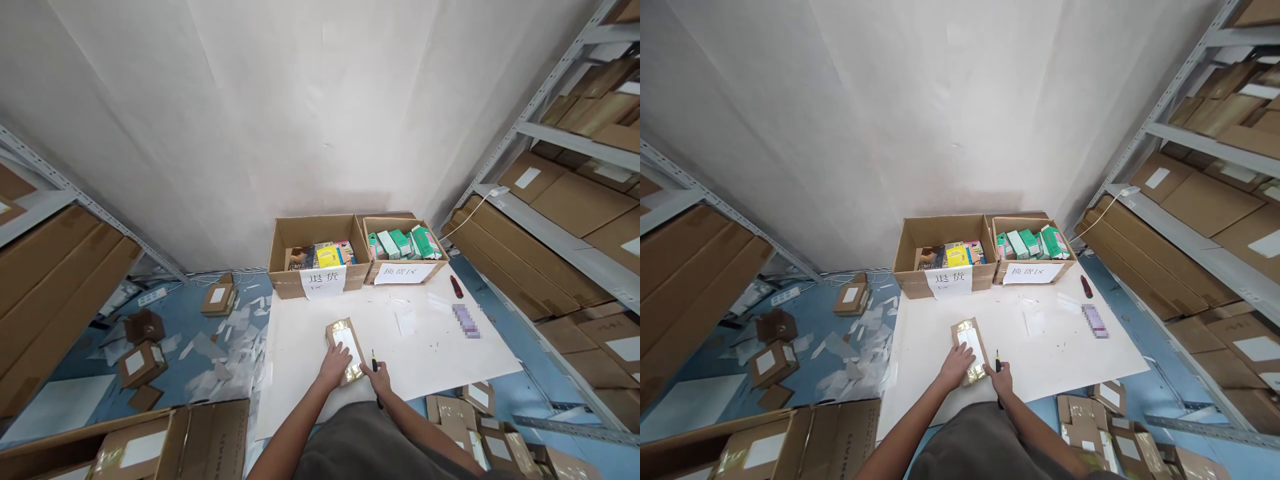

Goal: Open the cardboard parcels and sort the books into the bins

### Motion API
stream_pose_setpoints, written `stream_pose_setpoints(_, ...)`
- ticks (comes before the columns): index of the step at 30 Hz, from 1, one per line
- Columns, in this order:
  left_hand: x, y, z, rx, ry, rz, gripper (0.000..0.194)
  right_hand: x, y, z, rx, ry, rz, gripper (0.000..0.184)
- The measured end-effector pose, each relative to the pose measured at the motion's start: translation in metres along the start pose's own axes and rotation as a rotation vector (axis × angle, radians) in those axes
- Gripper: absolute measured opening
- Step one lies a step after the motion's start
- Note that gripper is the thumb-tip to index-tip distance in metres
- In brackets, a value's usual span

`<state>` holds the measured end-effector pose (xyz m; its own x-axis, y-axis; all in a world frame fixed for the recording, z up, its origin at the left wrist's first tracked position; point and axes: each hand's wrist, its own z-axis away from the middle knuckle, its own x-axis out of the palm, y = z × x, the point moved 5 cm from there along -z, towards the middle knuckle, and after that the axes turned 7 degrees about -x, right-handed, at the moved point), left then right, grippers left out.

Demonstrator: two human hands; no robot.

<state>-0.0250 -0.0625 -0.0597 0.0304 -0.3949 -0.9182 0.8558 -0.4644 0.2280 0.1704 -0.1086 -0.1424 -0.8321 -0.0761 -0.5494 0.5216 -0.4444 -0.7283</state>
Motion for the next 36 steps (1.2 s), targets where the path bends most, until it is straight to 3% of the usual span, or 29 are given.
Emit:
stream_pose_setpoints(3,-0.011,0.000,0.004,-0.046,0.031,-0.020,0.049,-0.002,-0.021,-0.013,0.052,0.073,-0.015,0.051)
stream_pose_setpoints(7,-0.020,-0.012,0.020,-0.151,0.072,0.044,0.049,0.008,-0.059,-0.037,0.042,0.041,0.006,0.052)
stream_pose_setpoints(11,-0.008,-0.030,0.039,-0.286,0.126,0.128,0.050,0.031,-0.087,-0.052,-0.039,0.002,0.050,0.057)
stream_pose_setpoints(13,0.000,-0.036,0.042,-0.345,0.107,0.172,0.056,0.039,-0.095,-0.053,-0.094,-0.017,0.037,0.051)
stream_pose_setpoints(16,-0.002,-0.036,0.040,-0.392,0.018,0.202,0.063,0.037,-0.101,-0.044,-0.155,-0.132,-0.113,0.040)
stream_pose_setpoints(19,-0.017,-0.032,0.033,-0.404,0.012,0.169,0.071,0.020,-0.102,-0.027,-0.219,-0.370,-0.213,0.045)
stream_pose_setpoints(23,-0.019,-0.031,0.024,-0.401,0.004,0.202,0.081,-0.007,-0.092,-0.015,-0.284,-0.599,0.072,0.041)
stream_pose_setpoints(29,-0.013,-0.031,0.027,-0.386,0.031,0.187,0.079,-0.014,-0.098,-0.026,-0.422,-0.496,0.599,0.022)
stream_pose_setpoints(32,-0.014,-0.030,0.026,-0.371,0.035,0.166,0.081,-0.011,-0.109,-0.036,-0.459,-0.519,0.686,0.022)
stream_pose_setpoints(36,-0.012,-0.031,0.024,-0.389,0.025,0.176,0.088,-0.016,-0.117,-0.050,-0.436,-0.591,0.632,0.023)
